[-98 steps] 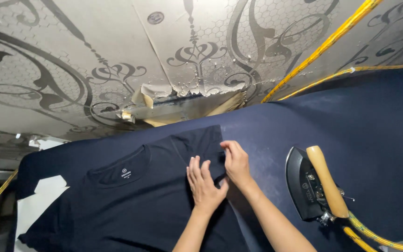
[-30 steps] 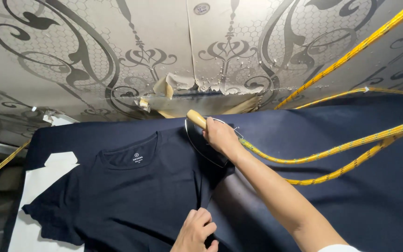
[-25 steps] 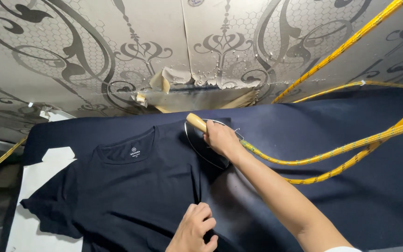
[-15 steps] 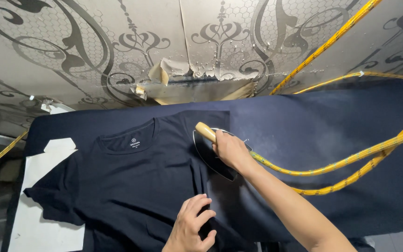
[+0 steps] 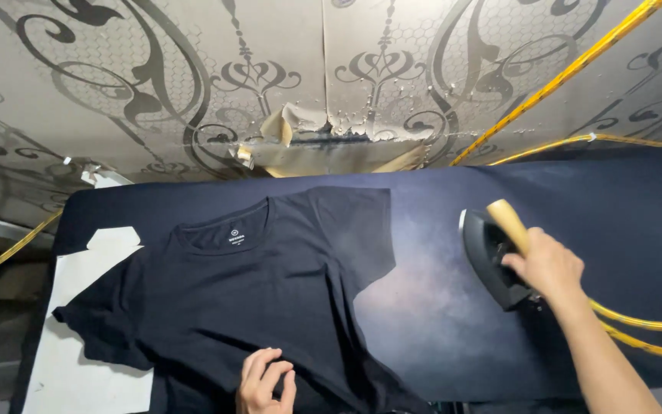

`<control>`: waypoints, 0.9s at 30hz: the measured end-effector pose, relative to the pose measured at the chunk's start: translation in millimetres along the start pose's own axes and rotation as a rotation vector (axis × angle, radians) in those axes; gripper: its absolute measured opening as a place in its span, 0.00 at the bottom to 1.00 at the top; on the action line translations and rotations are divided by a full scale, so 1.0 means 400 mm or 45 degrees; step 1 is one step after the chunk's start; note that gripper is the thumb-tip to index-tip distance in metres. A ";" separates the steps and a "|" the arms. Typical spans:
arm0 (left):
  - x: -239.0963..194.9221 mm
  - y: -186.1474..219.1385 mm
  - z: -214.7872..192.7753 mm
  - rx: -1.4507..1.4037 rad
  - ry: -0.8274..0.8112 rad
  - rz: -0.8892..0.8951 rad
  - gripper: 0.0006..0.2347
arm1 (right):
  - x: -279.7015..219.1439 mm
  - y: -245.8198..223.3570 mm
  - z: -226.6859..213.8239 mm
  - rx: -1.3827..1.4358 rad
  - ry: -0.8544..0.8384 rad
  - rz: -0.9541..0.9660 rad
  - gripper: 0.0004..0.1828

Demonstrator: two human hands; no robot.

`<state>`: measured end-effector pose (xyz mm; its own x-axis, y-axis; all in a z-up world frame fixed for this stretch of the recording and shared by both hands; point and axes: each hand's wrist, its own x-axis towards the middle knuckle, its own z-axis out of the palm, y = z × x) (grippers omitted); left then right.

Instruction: Ironing a black t-shirt and then folding it using a cardboard template at an ironing station.

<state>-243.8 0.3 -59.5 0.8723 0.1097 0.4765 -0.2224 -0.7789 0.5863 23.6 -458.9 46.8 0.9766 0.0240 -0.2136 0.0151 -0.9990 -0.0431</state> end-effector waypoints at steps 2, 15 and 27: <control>0.004 -0.028 -0.041 0.085 0.035 -0.156 0.07 | 0.054 0.063 0.075 -0.016 0.177 0.305 0.32; 0.114 -0.178 -0.252 0.485 0.240 -0.440 0.14 | 0.131 -0.529 0.377 0.094 0.815 -0.130 0.33; 0.299 -0.156 -0.009 0.537 -0.435 -0.426 0.40 | -0.259 0.027 0.264 0.260 0.860 0.316 0.14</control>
<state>-127.2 64.2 -36.6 0.9700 0.2406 0.0354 0.2165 -0.9204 0.3256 -100.1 -468.0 -34.7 0.8662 -0.2964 0.4022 -0.1990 -0.9431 -0.2664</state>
